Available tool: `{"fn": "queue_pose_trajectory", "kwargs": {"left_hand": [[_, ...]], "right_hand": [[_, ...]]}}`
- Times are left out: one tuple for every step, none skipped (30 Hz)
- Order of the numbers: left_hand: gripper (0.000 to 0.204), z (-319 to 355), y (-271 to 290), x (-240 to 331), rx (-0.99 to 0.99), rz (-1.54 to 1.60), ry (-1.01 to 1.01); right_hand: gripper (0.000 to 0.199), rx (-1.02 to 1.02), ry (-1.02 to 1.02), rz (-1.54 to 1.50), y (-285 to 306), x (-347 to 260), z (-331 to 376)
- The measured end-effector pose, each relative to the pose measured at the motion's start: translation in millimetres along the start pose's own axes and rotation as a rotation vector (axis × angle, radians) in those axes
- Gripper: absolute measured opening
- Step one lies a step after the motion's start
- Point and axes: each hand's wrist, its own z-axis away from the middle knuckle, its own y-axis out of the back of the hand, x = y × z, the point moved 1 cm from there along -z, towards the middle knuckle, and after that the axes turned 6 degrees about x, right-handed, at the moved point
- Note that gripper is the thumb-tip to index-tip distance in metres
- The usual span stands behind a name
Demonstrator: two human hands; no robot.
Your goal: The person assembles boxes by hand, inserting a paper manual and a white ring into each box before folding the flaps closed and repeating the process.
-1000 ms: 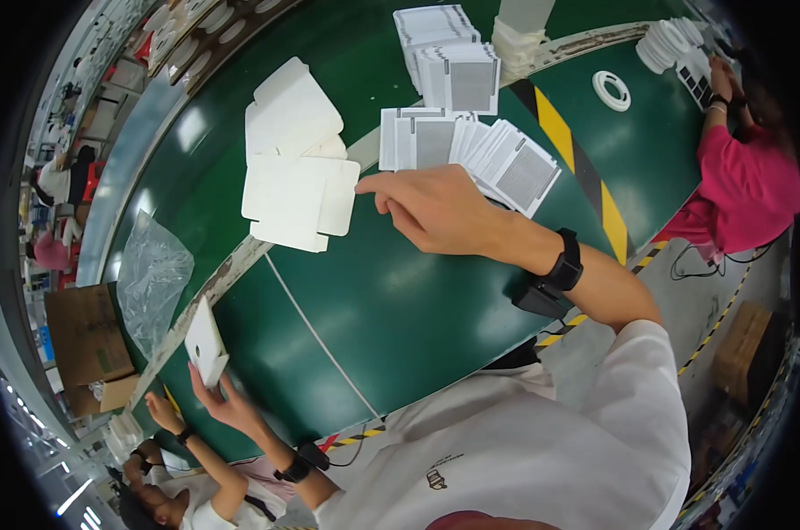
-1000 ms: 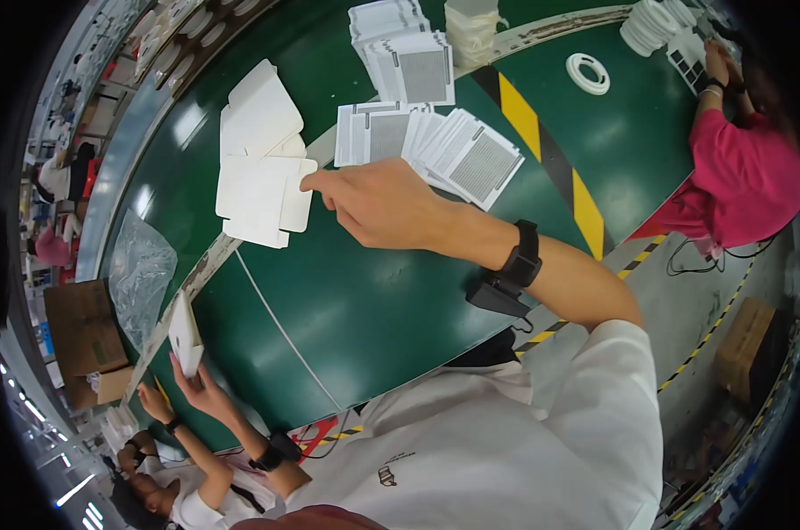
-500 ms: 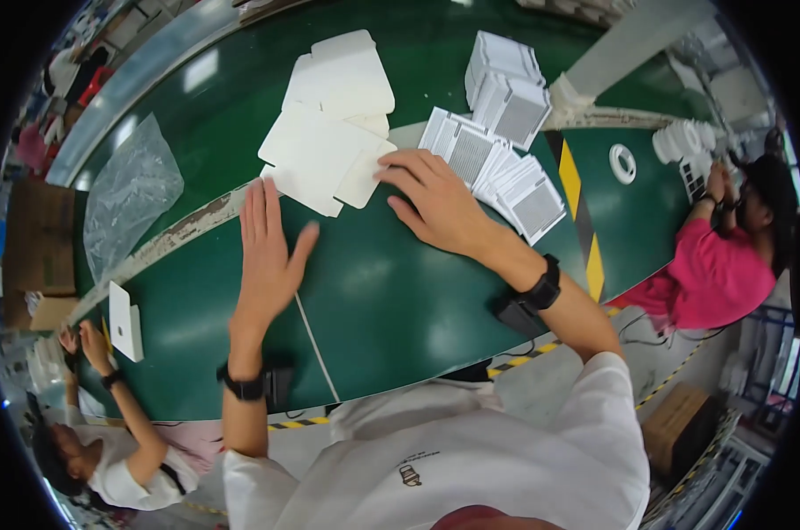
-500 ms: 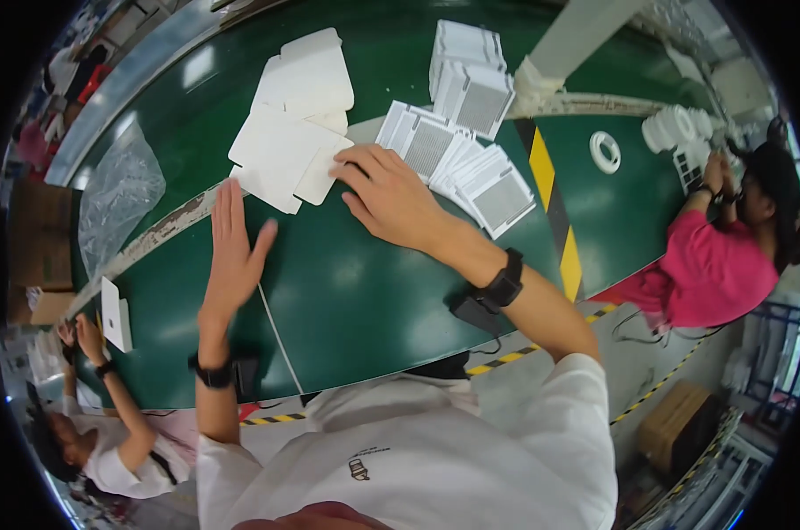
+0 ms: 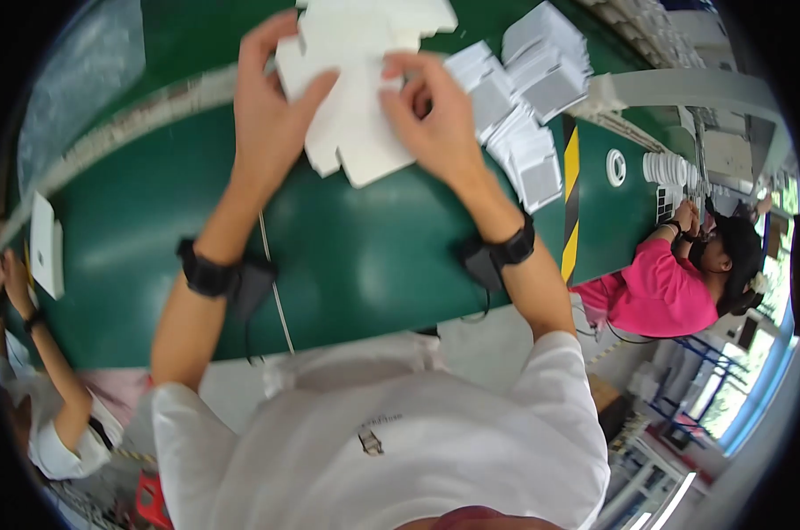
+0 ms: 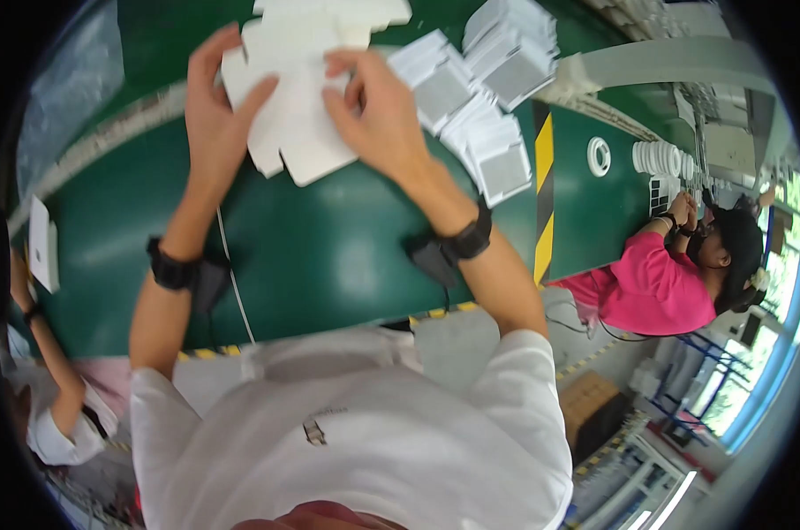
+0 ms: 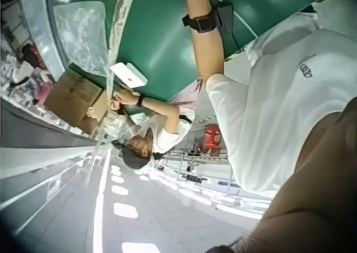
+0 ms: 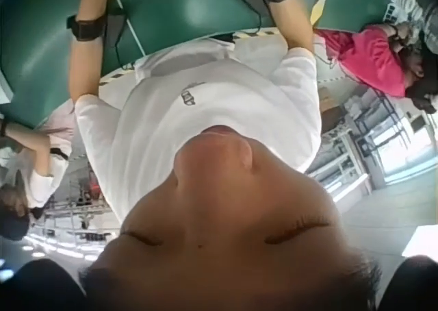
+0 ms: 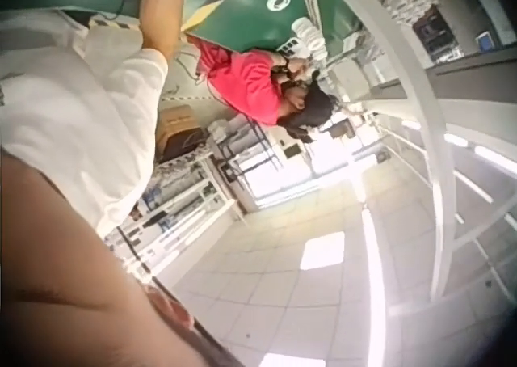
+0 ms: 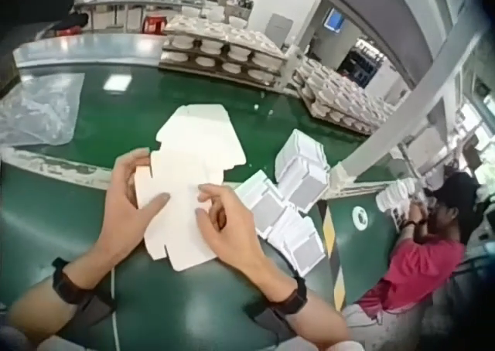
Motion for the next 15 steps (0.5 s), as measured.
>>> {"fn": "queue_pose_trajectory", "kwargs": {"left_hand": [[0.057,-6,-2,2,0.037,0.08,-0.005],[0.057,-6,3,3,0.059,0.076,0.027],[0.055,-5,4,2,-0.133,0.25,0.261],[0.053,-4,7,2,-0.322,0.426,0.485],[0.051,0,7,1,-0.51,0.606,0.702],[0.051,5,5,0,-0.507,0.609,0.71],[0.051,13,2,2,-0.515,0.723,0.717],[0.051,19,-1,5,-0.523,0.837,0.72],[0.051,24,-2,6,-0.528,0.95,0.72],[0.051,25,-1,4,-0.526,0.949,0.72],[0.053,22,1,0,-0.589,1.028,0.717],[0.056,20,3,-3,-0.653,1.107,0.712],[0.058,18,5,-4,-0.716,1.186,0.705],[0.058,19,3,0,-0.715,1.187,0.708],[0.061,21,2,4,-0.704,0.987,0.729]], "right_hand": [[0.042,-0.037,-0.016,-0.002,0,-2,-1],[0.043,-0.009,0.077,0.008,1,-4,-1],[0.044,0.03,0.166,0.018,1,-5,0],[0.044,0.01,0.156,0.01,-3,-7,1],[0.044,0.042,0.169,-0.037,-5,-9,2],[0.044,0.085,0.183,-0.077,-5,-12,3],[0.045,0.131,0.199,-0.117,-6,-14,4],[0.045,0.131,0.196,-0.116,-7,-15,7],[0.044,0.132,0.164,-0.164,-7,-18,13],[0.044,0.133,0.132,-0.211,-7,-20,18],[0.044,0.134,0.101,-0.258,-7,-22,20],[0.044,0.133,0.101,-0.26,-7,-23,18],[0.045,0.157,0.2,-0.135,-5,-26,15],[0.046,0.18,0.294,-0.007,-3,-27,13],[0.048,0.201,0.388,0.121,-1,-26,13]]}}
